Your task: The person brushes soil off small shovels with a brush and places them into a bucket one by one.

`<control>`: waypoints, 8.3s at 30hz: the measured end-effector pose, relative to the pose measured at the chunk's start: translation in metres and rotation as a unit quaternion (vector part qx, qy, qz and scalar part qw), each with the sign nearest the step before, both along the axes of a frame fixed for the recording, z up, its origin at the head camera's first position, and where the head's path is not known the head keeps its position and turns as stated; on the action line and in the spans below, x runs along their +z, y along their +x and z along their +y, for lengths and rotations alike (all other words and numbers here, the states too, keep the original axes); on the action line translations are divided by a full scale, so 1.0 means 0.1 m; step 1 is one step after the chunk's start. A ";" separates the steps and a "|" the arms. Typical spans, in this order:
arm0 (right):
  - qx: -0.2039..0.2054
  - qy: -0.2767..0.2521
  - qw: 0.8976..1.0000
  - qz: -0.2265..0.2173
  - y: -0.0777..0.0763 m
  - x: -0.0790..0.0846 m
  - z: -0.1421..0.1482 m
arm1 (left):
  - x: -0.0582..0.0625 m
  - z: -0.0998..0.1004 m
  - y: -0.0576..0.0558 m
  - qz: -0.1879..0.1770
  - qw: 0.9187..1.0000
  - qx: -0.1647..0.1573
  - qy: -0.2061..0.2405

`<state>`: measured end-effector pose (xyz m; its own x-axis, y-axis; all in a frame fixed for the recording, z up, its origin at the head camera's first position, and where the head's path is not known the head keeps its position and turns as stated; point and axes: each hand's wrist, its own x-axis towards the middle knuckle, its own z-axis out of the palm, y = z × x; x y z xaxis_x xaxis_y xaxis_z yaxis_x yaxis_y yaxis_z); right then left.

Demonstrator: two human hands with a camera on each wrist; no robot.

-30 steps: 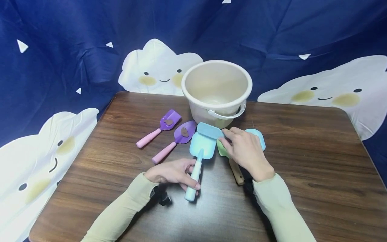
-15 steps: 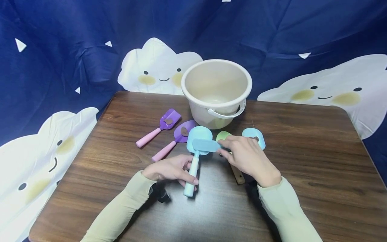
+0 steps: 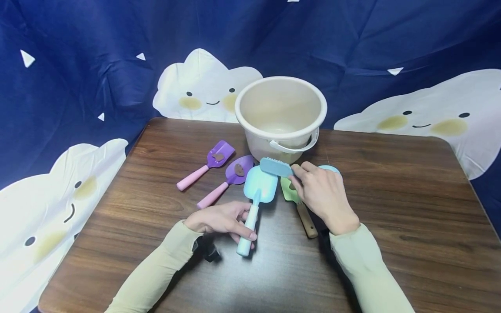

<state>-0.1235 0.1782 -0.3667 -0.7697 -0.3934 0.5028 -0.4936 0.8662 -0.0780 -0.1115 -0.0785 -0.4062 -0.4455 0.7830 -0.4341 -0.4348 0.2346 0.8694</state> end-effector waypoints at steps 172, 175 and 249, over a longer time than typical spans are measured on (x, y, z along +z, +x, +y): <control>0.045 -0.033 0.997 -0.052 0.03 0.04 0.14 | 0.10 0.04 0.07 0.038 0.999 0.032 -0.014; 0.044 -0.035 0.997 -0.047 0.02 0.04 0.14 | 0.10 0.04 0.08 0.032 0.999 0.034 -0.015; -0.005 -0.039 0.993 -0.112 0.04 -0.06 0.23 | 0.69 -0.02 -0.28 0.155 0.961 0.220 0.058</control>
<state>-0.1195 0.2017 -0.3723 -0.8697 -0.3511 0.3468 -0.4472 0.8579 -0.2529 -0.1393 -0.0807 -0.3372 -0.8386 0.5245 -0.1473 -0.1850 -0.0199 0.9825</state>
